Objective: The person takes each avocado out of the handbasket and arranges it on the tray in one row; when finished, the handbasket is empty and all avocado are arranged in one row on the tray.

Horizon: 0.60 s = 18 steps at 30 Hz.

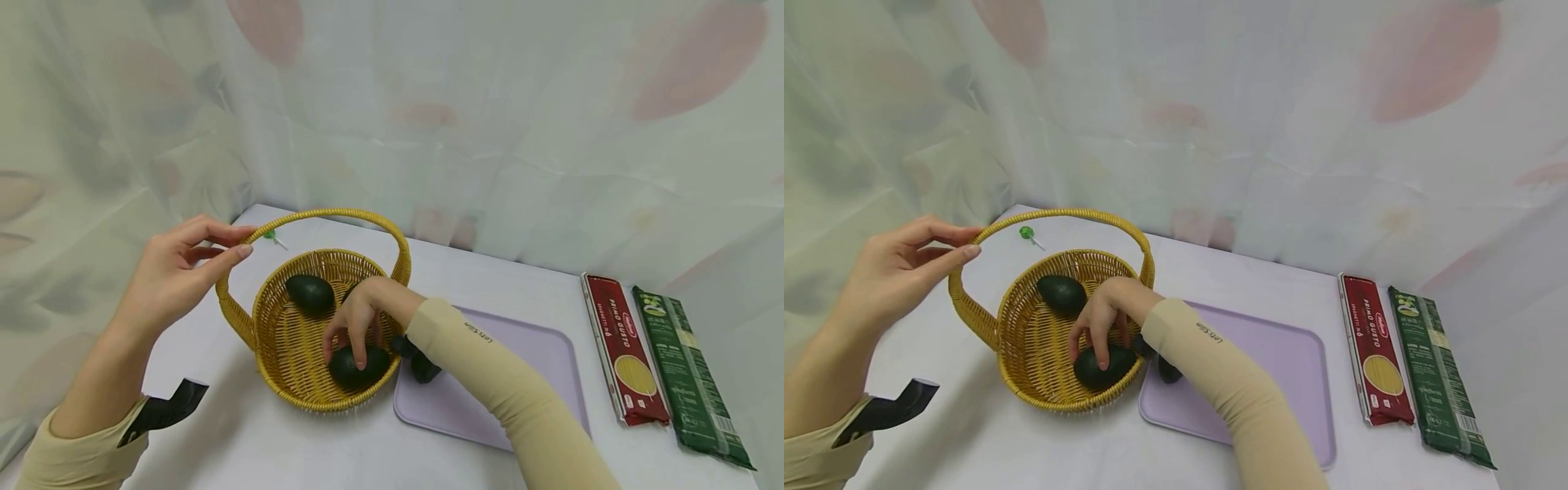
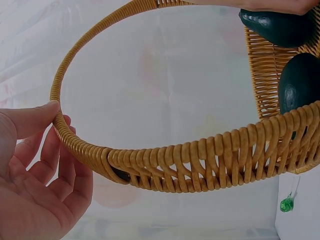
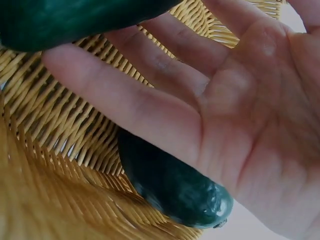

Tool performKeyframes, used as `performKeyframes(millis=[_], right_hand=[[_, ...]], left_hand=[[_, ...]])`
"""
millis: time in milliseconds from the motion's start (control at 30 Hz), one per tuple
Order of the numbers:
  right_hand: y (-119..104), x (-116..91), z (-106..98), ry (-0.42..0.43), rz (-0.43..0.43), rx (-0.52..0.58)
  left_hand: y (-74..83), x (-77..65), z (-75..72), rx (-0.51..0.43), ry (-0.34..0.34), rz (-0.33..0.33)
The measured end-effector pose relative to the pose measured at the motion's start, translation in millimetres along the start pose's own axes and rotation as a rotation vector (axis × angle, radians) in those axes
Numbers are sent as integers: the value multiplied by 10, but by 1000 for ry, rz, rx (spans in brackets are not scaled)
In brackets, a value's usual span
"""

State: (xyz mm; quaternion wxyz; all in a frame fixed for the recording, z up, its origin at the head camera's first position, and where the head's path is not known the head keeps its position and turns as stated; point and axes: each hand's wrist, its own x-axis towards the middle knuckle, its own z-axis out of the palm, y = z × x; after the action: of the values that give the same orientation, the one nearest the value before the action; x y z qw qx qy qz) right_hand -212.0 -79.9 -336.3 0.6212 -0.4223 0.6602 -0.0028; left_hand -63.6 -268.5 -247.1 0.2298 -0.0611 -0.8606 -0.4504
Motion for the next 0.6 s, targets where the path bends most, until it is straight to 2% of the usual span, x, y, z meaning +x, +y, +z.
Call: performKeyframes(millis=[400, 600], right_hand=[[-20, -25, 32, 15, -3, -4], [-31, -94, 27, 28, -47, -5]], left_hand=[[4, 3, 5, -8, 1, 0], [10, -6, 3, -12, 1, -1]])
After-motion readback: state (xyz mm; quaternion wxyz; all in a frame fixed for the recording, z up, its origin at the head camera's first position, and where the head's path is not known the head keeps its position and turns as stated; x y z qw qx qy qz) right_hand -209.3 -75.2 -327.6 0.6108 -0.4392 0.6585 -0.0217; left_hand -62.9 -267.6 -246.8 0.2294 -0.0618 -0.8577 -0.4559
